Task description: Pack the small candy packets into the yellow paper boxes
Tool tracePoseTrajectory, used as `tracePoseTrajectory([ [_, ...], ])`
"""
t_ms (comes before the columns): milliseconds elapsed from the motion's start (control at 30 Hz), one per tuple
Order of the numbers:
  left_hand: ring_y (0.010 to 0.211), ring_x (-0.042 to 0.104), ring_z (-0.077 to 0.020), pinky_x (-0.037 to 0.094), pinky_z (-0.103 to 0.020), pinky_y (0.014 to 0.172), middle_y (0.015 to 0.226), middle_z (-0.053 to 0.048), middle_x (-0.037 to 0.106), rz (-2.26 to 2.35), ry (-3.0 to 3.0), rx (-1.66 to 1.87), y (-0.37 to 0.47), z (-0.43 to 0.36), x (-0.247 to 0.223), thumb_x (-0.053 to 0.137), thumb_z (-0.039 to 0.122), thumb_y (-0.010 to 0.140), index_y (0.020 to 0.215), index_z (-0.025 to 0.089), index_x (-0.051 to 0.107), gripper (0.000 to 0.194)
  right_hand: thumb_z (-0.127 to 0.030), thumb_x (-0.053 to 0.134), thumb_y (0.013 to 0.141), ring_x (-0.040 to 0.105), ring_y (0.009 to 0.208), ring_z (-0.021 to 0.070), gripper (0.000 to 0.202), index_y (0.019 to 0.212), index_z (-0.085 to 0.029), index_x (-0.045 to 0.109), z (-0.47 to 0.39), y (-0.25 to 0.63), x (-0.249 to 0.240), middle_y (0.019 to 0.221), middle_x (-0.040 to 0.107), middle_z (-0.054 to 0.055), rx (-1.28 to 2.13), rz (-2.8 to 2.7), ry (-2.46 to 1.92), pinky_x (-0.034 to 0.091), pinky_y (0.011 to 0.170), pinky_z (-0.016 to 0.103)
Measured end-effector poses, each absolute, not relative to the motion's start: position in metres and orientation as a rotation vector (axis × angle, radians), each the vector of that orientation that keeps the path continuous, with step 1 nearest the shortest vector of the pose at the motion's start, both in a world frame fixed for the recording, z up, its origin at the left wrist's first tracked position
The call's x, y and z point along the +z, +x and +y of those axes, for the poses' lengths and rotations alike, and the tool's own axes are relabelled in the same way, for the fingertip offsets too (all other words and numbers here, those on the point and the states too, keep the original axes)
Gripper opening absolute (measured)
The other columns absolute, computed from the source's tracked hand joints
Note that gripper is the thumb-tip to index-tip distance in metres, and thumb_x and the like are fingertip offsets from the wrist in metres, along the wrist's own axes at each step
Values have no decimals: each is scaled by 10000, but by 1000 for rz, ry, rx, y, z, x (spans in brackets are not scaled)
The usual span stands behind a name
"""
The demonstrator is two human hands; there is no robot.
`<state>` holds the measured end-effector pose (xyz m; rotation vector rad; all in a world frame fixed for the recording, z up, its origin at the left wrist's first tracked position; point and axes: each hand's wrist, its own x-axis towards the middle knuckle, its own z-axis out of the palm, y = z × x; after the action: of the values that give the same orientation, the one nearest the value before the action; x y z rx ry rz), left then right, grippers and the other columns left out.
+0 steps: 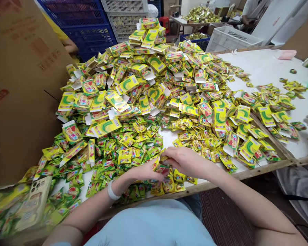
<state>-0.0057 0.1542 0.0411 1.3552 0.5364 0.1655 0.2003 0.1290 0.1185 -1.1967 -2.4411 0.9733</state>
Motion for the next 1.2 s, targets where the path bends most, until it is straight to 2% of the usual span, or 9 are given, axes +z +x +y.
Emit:
tracePoseTrajectory([
  [100, 646, 499, -133, 420, -279, 632, 701, 38, 534, 526, 1280, 152, -5, 150, 39, 787, 387, 698, 899, 175, 500, 409, -242, 568, 931, 639, 662, 145, 127, 1037, -184, 609, 125, 206, 104, 810, 705, 25, 1190, -2117, -1266, 464, 601, 243],
  [233, 619, 468, -120, 394, -260, 583, 703, 47, 507, 536, 1261, 175, -4, 144, 39, 823, 403, 659, 907, 187, 480, 475, -323, 581, 905, 511, 425, 98, 174, 803, -190, 630, 118, 208, 81, 562, 591, -41, 1360, -1913, -1279, 367, 446, 208],
  [367, 627, 466, -121, 424, -271, 603, 711, 53, 489, 547, 1278, 197, -3, 137, 32, 800, 363, 674, 888, 185, 485, 421, -410, 494, 967, 557, 450, 98, 320, 878, -182, 700, 108, 205, 75, 658, 660, -7, 1590, -1895, -1192, 405, 463, 211],
  [533, 1010, 584, -238, 466, -394, 947, 1072, -49, 610, 504, 1407, 297, 6, 128, 26, 804, 339, 657, 1139, 178, 541, 573, -429, 484, 994, 642, 769, 158, 352, 975, -176, 727, 94, 203, 75, 875, 728, 53, 1492, -2093, -1021, 491, 709, 267],
  [667, 1216, 540, -268, 444, -392, 1032, 1340, -121, 543, 576, 1654, 359, 12, 147, 37, 774, 425, 746, 1423, 186, 358, 830, -435, 477, 991, 610, 628, 152, 374, 864, -185, 726, 97, 246, 74, 779, 714, 47, 1090, -1944, -1286, 458, 567, 256],
  [767, 1229, 528, -273, 424, -413, 1052, 1317, -144, 553, 955, 2076, 494, 12, 184, 44, 614, 421, 904, 1314, 163, 476, 504, -411, 532, 961, 645, 644, 195, 315, 1108, -182, 691, 114, 304, 78, 985, 742, 113, 233, -1613, -1867, 451, 539, 288],
  [867, 1203, 516, -331, 423, -457, 1012, 1227, -182, 578, 1372, 2377, 333, 11, 219, 38, 632, 363, 890, 1129, 133, 567, 338, -297, 518, 959, 692, 803, 270, 385, 1304, -150, 605, 135, 327, 72, 1275, 663, 184, -369, -1704, -2178, 487, 604, 340],
  [1033, 989, 590, -308, 462, -385, 854, 1020, -135, 640, 1375, 2379, 163, 8, 236, 17, 786, 292, 717, 994, 145, 581, 375, -64, 570, 834, 566, 1240, 347, 510, 1314, -232, 613, 156, 270, 24, 1446, 550, 118, -220, -2634, -1724, 511, 919, 446],
  [1200, 735, 580, -194, 448, -300, 695, 841, -30, 628, 1344, 2272, 247, -10, 234, 17, 610, 263, 824, 917, 194, 548, 131, -58, 521, 873, 409, 1411, 333, 320, 1103, -189, 700, 168, 253, -4, 1211, 695, 106, 60, -2654, -1385, 334, 1135, 556],
])
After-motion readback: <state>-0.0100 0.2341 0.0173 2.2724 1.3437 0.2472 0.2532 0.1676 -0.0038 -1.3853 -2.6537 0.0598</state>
